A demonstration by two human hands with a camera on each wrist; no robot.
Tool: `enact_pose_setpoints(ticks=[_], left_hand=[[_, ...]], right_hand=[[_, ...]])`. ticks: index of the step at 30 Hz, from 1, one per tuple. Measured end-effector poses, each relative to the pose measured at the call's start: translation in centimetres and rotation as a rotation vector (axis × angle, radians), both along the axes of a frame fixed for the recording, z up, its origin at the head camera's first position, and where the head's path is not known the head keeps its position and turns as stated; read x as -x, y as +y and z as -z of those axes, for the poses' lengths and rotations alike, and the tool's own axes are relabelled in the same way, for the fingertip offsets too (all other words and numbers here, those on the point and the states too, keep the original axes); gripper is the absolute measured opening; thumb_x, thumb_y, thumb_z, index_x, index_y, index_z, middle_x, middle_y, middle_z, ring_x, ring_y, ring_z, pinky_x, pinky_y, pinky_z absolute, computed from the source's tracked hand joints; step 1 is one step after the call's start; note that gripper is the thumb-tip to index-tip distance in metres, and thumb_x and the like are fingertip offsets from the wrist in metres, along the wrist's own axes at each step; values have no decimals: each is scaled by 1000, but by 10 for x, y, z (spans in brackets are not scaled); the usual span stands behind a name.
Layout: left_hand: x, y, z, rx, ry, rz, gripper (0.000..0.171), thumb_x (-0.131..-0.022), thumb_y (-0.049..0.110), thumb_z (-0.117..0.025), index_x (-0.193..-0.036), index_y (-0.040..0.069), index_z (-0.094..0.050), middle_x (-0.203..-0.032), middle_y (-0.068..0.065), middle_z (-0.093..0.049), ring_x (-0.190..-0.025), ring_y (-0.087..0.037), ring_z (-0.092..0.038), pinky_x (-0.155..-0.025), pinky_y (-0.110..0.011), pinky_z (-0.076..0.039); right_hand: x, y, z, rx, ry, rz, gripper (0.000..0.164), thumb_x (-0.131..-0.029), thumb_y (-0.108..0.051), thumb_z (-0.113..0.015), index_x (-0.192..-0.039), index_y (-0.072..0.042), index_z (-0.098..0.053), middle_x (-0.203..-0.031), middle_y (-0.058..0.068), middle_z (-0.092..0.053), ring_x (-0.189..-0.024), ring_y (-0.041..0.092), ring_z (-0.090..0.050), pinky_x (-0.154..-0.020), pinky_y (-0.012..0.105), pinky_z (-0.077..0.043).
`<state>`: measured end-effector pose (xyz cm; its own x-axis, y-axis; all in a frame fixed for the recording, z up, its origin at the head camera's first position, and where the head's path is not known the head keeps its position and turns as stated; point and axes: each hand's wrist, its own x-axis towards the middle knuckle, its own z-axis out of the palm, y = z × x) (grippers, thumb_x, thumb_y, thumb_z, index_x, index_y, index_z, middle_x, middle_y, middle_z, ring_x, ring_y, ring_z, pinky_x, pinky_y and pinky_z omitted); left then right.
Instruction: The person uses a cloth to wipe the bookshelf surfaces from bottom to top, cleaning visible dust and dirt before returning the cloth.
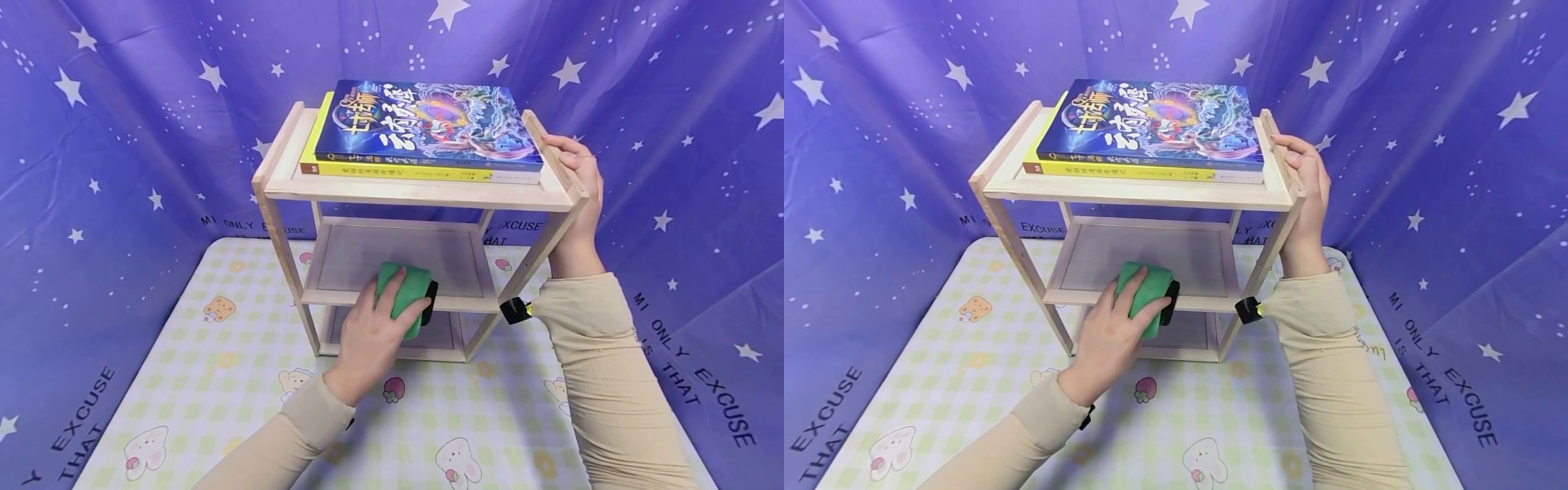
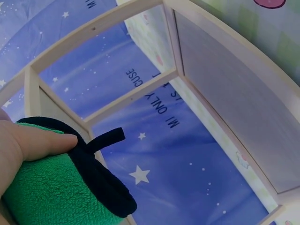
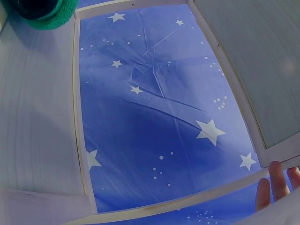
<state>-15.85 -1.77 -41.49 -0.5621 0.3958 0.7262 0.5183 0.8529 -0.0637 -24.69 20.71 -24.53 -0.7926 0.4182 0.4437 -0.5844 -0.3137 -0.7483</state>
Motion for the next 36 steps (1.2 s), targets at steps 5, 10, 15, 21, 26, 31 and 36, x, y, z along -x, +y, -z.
enact_pose_setpoints(ticks=[5, 10, 15, 21, 26, 31, 36], left_hand=[[0, -2, 1, -11, 7, -3, 53, -81, 6, -76, -124, 34, -61, -143, -16, -51, -117, -43, -57, -85, -46, -59], [0, -5, 1, -15, 7, -14, 53, -81, 6, -76, -124, 34, -61, -142, -16, -52, -116, -43, -57, -85, -47, -58], [0, -10, 2, -20, 20, -24, 52, -81, 6, -76, -123, 33, -61, -141, -16, -53, -115, -43, -58, -86, -48, -58], [-1, -14, 1, -35, 18, -29, 52, -79, 8, -77, -122, 33, -62, -141, -17, -53, -120, -46, -56, -82, -50, -59], [-2, -17, 1, -43, 22, -32, 53, -78, 6, -78, -123, 31, -61, -141, -17, -53, -126, -49, -51, -81, -53, -58], [-3, -19, 1, -44, 38, -43, 51, -79, 4, -76, -122, 28, -61, -141, -18, -54, -134, -50, -45, -90, -55, -55], [-3, -20, 2, -41, 45, -46, 45, -83, 1, -70, -123, 22, -61, -140, -21, -54, -138, -47, -41, -108, -55, -43]], right_hand=[[0, 0, 0, -10, -2, 14, 40, -94, -4, -37, -87, -7, -76, -101, 8, -68, -97, 16, -58, -83, 20, -47], [0, 0, 1, -28, -17, 29, 41, -95, -5, -37, -87, -9, -77, -102, 7, -68, -97, 16, -58, -82, 20, -47], [0, 0, 1, -32, -22, 30, 41, -95, -5, -37, -87, -10, -77, -102, 6, -68, -100, 16, -58, -84, 20, -47], [0, 1, 1, -25, -19, 20, 41, -95, -5, -37, -87, -10, -77, -103, 5, -68, -102, 16, -57, -85, 20, -46], [0, 0, 0, -26, -21, 14, 41, -95, -6, -37, -88, -9, -77, -104, 6, -68, -101, 16, -57, -84, 20, -46], [0, 0, 0, -4, -15, 4, 42, -95, -4, -36, -87, -8, -76, -101, 5, -69, -102, 16, -57, -85, 20, -46], [0, 0, 0, 13, -9, 3, 42, -95, -3, -35, -85, -7, -76, -99, 5, -69, -102, 17, -57, -86, 20, -46]])
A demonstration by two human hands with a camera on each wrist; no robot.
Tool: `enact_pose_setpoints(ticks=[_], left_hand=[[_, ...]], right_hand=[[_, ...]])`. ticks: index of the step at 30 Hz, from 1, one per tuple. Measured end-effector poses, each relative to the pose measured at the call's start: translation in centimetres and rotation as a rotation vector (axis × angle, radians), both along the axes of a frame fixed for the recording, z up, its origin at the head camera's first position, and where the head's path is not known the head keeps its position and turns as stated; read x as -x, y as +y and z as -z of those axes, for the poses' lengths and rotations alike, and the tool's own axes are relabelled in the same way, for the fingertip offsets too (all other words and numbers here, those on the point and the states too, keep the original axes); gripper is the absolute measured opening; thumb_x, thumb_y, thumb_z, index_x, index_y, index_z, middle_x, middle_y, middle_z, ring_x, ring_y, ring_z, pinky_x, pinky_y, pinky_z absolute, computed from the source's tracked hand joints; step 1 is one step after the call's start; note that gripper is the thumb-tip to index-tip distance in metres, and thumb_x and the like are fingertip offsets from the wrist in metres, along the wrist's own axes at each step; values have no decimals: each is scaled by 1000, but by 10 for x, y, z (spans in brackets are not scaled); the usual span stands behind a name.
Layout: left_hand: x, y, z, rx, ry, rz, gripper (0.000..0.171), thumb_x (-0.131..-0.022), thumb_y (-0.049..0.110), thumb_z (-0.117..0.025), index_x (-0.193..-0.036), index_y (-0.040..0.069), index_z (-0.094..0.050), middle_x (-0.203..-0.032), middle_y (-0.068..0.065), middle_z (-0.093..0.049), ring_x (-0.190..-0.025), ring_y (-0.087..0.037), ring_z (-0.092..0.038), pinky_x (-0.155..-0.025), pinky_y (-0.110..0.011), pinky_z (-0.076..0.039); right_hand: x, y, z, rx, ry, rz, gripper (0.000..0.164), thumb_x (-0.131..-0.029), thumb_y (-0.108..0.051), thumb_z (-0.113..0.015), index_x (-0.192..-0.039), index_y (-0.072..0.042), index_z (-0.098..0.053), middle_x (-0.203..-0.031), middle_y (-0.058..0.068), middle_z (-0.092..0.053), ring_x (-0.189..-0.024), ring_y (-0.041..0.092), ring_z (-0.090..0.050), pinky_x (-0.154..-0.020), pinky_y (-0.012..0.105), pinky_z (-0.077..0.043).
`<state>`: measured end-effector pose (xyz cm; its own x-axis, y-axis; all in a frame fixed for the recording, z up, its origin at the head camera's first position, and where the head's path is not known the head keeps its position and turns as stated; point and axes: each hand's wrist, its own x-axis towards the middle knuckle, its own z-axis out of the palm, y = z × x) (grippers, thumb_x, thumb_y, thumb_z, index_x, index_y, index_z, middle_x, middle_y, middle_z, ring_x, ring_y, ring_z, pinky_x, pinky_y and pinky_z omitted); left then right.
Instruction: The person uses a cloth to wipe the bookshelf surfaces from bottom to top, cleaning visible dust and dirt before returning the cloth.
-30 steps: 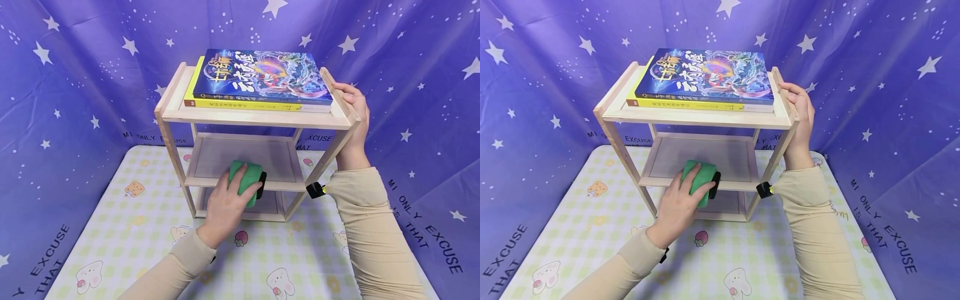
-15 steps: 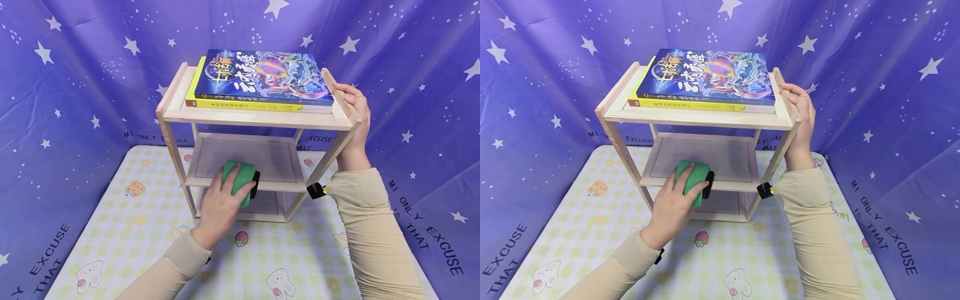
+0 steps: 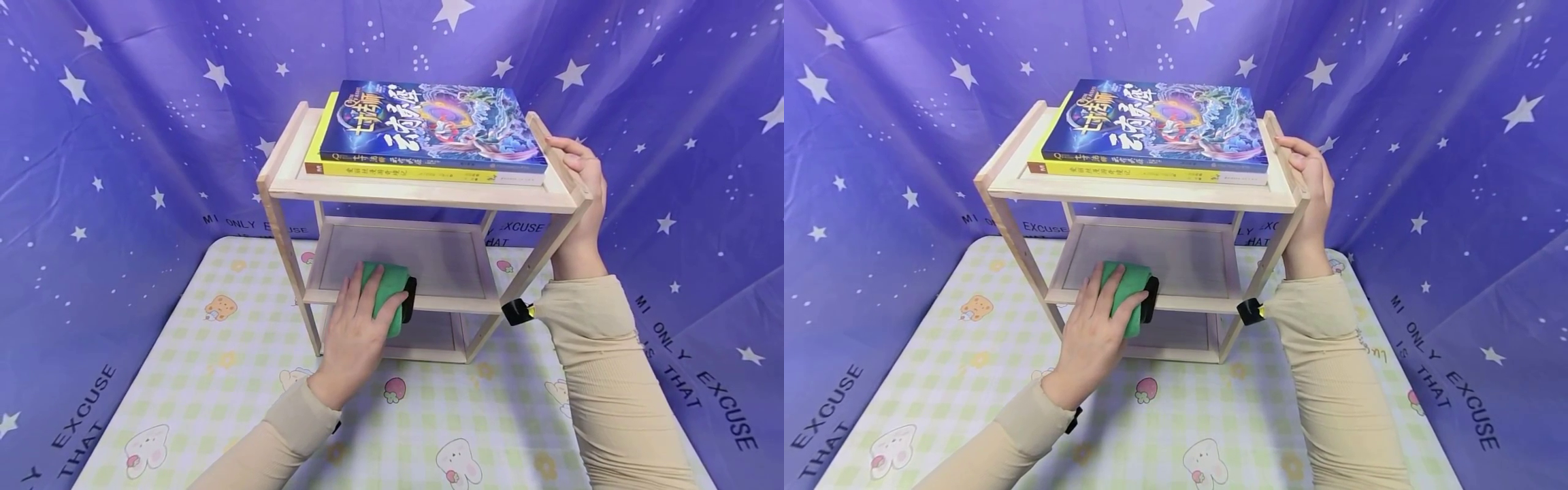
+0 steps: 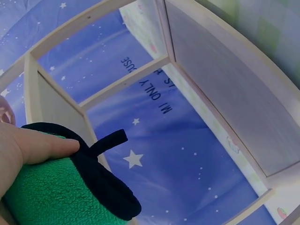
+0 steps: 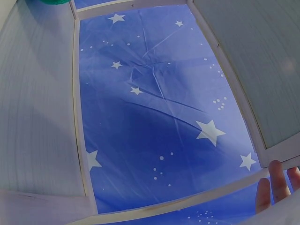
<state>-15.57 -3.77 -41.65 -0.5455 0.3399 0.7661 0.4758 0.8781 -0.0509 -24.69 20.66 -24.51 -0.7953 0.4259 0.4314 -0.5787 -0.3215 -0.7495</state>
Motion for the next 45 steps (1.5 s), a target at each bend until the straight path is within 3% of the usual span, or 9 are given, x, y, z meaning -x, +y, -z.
enact_pose_setpoints(ticks=[9, 14, 18, 22, 26, 29, 36, 45], left_hand=[[-1, -2, -2, 7, 25, -10, 46, -82, -4, -67, -124, 13, -59, -138, -27, -53, -137, -47, -43, -111, -53, -40], [-1, -4, -1, -2, 70, -26, 33, -92, -4, -49, -121, 6, -60, -137, -27, -55, -135, -45, -46, -112, -51, -40], [0, -5, -1, -6, 101, -43, 33, -98, -3, -36, -119, 4, -61, -135, -26, -56, -133, -44, -49, -111, -51, -41], [-1, -7, -1, -2, 72, -36, 33, -93, -5, -49, -122, 7, -59, -137, -26, -54, -133, -44, -48, -111, -51, -41], [-2, -8, -3, 16, -27, -6, 53, -83, 2, -72, -130, 20, -56, -141, -27, -49, -136, -44, -44, -111, -52, -41], [-3, -8, -3, 24, -63, 13, 56, -84, 5, -74, -130, 30, -55, -142, -27, -47, -137, -44, -42, -110, -53, -41], [-1, -9, -2, 38, 27, 12, 45, -86, -2, -67, -120, 27, -59, -139, -27, -51, -135, -44, -45, -110, -49, -42], [-2, -13, -3, 36, 35, -6, 45, -81, 2, -75, -118, 24, -62, -137, -27, -53, -133, -44, -49, -108, -49, -44]], right_hand=[[-1, 0, 1, -5, -3, 4, 42, -95, -3, -35, -85, -8, -76, -101, 5, -69, -103, 17, -57, -87, 21, -46], [0, 0, 1, -7, -2, 4, 42, -95, -3, -35, -86, -8, -76, -102, 6, -68, -104, 18, -57, -87, 21, -46], [0, 0, 0, -12, -3, 4, 41, -95, -4, -36, -86, -8, -76, -101, 4, -69, -105, 17, -56, -87, 21, -46], [0, 0, 0, -17, -8, 3, 41, -95, -5, -36, -87, -8, -76, -102, 5, -69, -105, 17, -57, -86, 20, -46], [0, 2, -1, 15, 9, -21, 41, -95, -4, -35, -87, -6, -75, -104, 9, -67, -102, 18, -57, -85, 20, -47], [0, 3, -1, 45, 21, -38, 41, -96, -3, -34, -87, -3, -74, -105, 12, -65, -97, 17, -58, -83, 20, -49], [1, 2, -2, 66, 27, -39, 43, -97, -1, -32, -86, -2, -74, -99, 9, -68, -97, 17, -59, -84, 20, -49], [0, 0, 0, 21, 15, -24, 42, -95, -3, -35, -86, -5, -75, -102, 9, -67, -101, 18, -58, -86, 21, -48]])
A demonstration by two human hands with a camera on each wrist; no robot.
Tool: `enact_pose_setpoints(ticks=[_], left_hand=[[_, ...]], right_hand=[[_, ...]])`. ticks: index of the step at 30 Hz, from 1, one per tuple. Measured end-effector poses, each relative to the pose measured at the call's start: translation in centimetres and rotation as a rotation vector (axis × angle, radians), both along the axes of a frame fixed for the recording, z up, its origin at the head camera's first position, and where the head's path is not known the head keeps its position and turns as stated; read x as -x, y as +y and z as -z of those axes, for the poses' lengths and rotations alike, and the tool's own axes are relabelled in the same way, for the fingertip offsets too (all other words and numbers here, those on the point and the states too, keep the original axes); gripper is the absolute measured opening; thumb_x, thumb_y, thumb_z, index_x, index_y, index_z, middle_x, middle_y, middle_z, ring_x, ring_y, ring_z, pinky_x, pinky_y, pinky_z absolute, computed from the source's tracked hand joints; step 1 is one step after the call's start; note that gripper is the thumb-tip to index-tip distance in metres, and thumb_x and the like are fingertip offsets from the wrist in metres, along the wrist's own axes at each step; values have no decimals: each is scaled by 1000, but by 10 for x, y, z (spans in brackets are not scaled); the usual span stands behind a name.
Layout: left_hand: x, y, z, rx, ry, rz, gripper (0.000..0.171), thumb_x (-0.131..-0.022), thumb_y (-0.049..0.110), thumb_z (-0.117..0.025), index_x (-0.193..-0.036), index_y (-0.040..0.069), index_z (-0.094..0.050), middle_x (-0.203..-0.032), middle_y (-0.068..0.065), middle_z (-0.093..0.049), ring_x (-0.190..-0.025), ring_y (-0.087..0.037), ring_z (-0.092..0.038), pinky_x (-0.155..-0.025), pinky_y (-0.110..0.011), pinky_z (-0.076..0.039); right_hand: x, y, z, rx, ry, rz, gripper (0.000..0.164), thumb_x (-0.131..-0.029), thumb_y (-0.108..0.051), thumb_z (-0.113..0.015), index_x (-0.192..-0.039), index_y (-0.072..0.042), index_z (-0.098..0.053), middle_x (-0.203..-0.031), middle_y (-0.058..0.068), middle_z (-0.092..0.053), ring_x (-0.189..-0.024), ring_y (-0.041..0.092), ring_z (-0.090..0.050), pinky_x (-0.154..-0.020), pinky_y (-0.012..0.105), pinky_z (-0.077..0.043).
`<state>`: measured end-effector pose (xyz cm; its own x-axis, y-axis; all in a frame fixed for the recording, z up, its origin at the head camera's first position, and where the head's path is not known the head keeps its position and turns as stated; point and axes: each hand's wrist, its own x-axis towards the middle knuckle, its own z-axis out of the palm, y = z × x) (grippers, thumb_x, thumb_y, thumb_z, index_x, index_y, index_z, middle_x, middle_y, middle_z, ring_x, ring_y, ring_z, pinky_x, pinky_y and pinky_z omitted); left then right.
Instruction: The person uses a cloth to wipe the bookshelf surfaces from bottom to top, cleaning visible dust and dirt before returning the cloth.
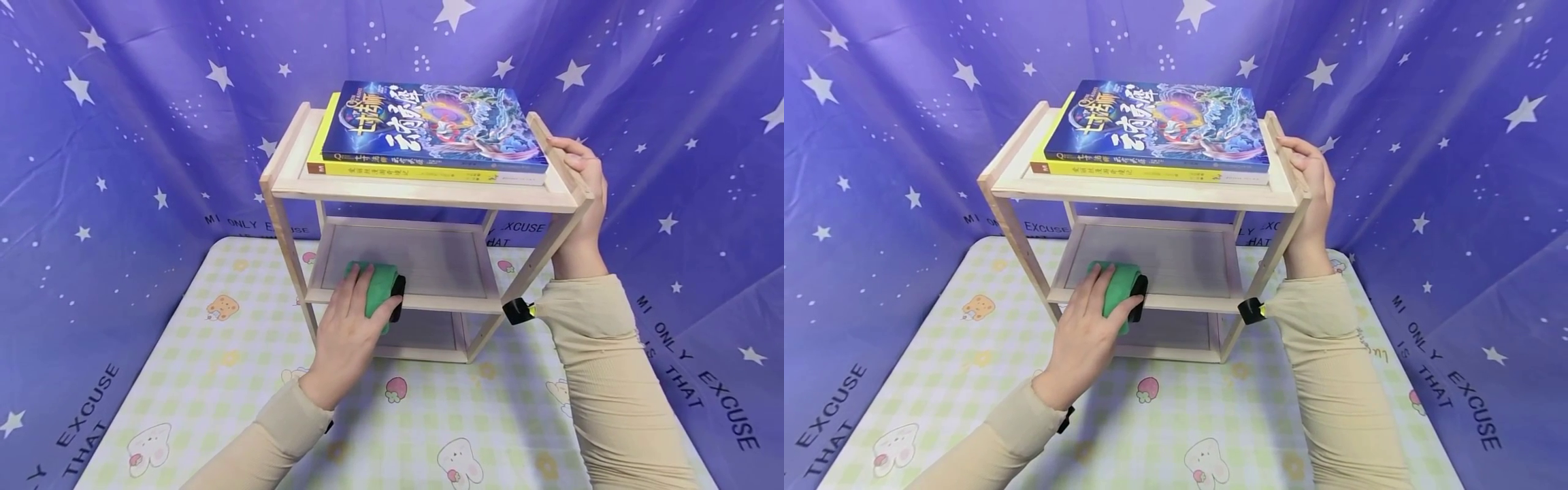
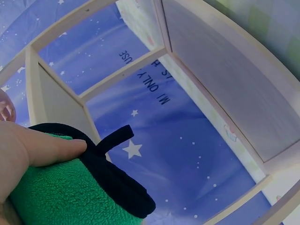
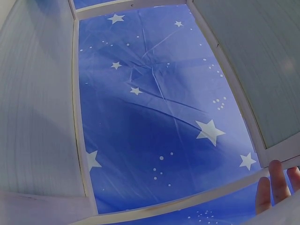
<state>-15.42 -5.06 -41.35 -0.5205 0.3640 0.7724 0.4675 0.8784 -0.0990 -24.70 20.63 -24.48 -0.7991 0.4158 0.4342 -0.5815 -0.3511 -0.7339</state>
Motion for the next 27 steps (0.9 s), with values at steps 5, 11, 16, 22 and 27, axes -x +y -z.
enact_pose_setpoints(ticks=[5, 11, 16, 22, 27], left_hand=[[0, -1, 1, -13, 14, -8, 45, -79, 3, -78, -118, 22, -63, -136, -27, -54, -131, -44, -50, -106, -50, -46], [0, -2, 2, -20, 13, -27, 44, -81, 1, -75, -118, 20, -62, -136, -28, -53, -131, -46, -50, -106, -52, -46], [0, -6, 2, -28, 19, -45, 48, -77, -1, -78, -118, 19, -61, -135, -29, -53, -130, -47, -50, -105, -54, -46], [-1, -10, 2, -38, 3, -63, 37, -85, -1, -67, -117, 16, -62, -135, -31, -53, -131, -49, -48, -108, -56, -42], [-1, -12, 3, -38, 12, -90, 39, -85, -5, -65, -119, 13, -59, -138, -33, -48, -132, -51, -45, -107, -59, -42]], right_hand=[[0, 0, 1, -22, -3, 3, 42, -95, -4, -34, -86, -7, -75, -104, 9, -66, -103, 18, -57, -86, 21, -47], [0, 0, 1, -12, 2, -1, 41, -96, -4, -35, -87, -6, -75, -105, 10, -66, -100, 17, -58, -85, 21, -48], [1, 1, 1, -21, -6, 13, 42, -95, -4, -35, -87, -6, -76, -103, 9, -68, -102, 18, -58, -87, 21, -47], [2, 1, 0, -1, -4, 0, 43, -95, -4, -34, -87, -5, -76, -102, 8, -69, -105, 19, -58, -89, 22, -47], [2, 1, 0, 11, -4, -6, 43, -96, -4, -34, -87, -4, -76, -103, 9, -69, -103, 19, -59, -88, 22, -48]])
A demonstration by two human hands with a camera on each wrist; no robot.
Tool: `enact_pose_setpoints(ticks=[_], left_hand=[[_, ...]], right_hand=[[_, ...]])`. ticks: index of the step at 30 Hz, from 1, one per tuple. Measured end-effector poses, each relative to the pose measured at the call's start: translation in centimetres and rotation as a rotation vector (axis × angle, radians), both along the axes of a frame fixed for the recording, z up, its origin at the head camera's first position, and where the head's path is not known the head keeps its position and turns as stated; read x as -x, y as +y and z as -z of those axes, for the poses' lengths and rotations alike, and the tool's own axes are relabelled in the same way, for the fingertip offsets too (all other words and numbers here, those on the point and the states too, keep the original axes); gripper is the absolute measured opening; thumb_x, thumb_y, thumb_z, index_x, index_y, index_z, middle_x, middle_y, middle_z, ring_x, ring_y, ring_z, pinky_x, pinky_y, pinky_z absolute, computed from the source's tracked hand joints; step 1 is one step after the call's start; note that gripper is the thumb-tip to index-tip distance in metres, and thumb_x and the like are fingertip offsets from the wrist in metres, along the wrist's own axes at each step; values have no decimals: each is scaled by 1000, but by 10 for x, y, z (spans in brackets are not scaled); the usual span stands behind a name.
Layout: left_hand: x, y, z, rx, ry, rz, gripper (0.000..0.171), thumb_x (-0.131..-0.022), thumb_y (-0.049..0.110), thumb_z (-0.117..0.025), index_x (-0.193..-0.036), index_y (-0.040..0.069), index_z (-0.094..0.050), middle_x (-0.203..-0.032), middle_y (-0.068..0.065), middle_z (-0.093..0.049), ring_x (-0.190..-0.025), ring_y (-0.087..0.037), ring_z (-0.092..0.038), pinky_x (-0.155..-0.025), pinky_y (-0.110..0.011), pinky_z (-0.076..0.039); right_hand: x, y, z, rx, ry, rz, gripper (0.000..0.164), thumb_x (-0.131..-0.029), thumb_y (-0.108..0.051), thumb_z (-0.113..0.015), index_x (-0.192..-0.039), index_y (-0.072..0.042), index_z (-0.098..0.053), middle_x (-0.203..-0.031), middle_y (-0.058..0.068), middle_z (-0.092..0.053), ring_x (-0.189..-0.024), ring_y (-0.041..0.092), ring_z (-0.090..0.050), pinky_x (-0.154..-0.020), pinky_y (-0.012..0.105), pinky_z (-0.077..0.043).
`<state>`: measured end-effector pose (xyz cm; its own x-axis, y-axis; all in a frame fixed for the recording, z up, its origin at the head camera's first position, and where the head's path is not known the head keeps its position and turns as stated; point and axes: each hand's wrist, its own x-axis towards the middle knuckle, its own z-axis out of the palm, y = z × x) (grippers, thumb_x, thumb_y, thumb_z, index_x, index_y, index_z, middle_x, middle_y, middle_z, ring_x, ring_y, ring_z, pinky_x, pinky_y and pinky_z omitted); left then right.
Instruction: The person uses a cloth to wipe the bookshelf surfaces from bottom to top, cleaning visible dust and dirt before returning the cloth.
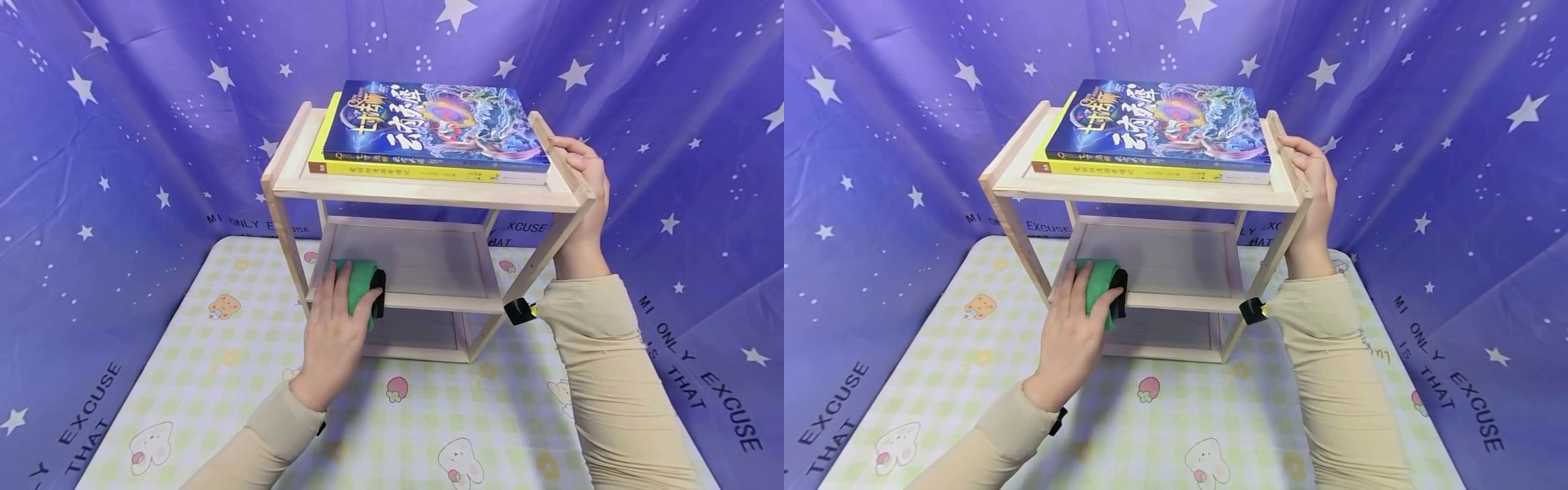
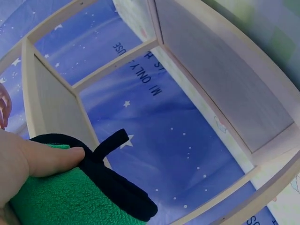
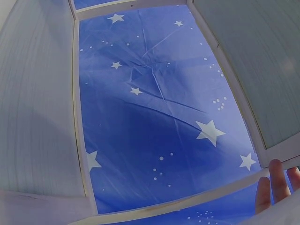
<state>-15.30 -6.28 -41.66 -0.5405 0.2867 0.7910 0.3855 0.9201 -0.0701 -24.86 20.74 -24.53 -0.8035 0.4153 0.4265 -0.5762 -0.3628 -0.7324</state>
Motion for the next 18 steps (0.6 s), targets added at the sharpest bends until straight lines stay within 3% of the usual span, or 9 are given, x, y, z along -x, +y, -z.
enact_pose_setpoints(ticks=[8, 14, 18], left_hand=[[-1, -3, 2, 12, 25, -46, 40, -86, -6, -61, -121, 11, -55, -140, -35, -43, -132, -53, -43, -107, -58, -42], [-2, -7, 2, -7, 43, -107, 32, -91, -6, -52, -118, 11, -57, -138, -32, -46, -132, -51, -45, -106, -56, -44], [-2, -8, 1, -24, 61, -106, 27, -94, -2, -49, -117, 10, -58, -137, -33, -48, -130, -50, -47, -103, -56, -46]], right_hand=[[-1, -1, -1, -3, 3, 0, 42, -96, -4, -34, -88, -3, -75, -103, 10, -69, -102, 19, -59, -87, 22, -49], [-1, -1, 0, -14, 1, 2, 43, -96, -3, -33, -87, -4, -75, -103, 10, -67, -101, 19, -59, -86, 22, -49], [-1, -1, 0, -10, 0, 8, 43, -96, -3, -33, -87, -4, -75, -103, 10, -68, -101, 18, -59, -86, 21, -49]])
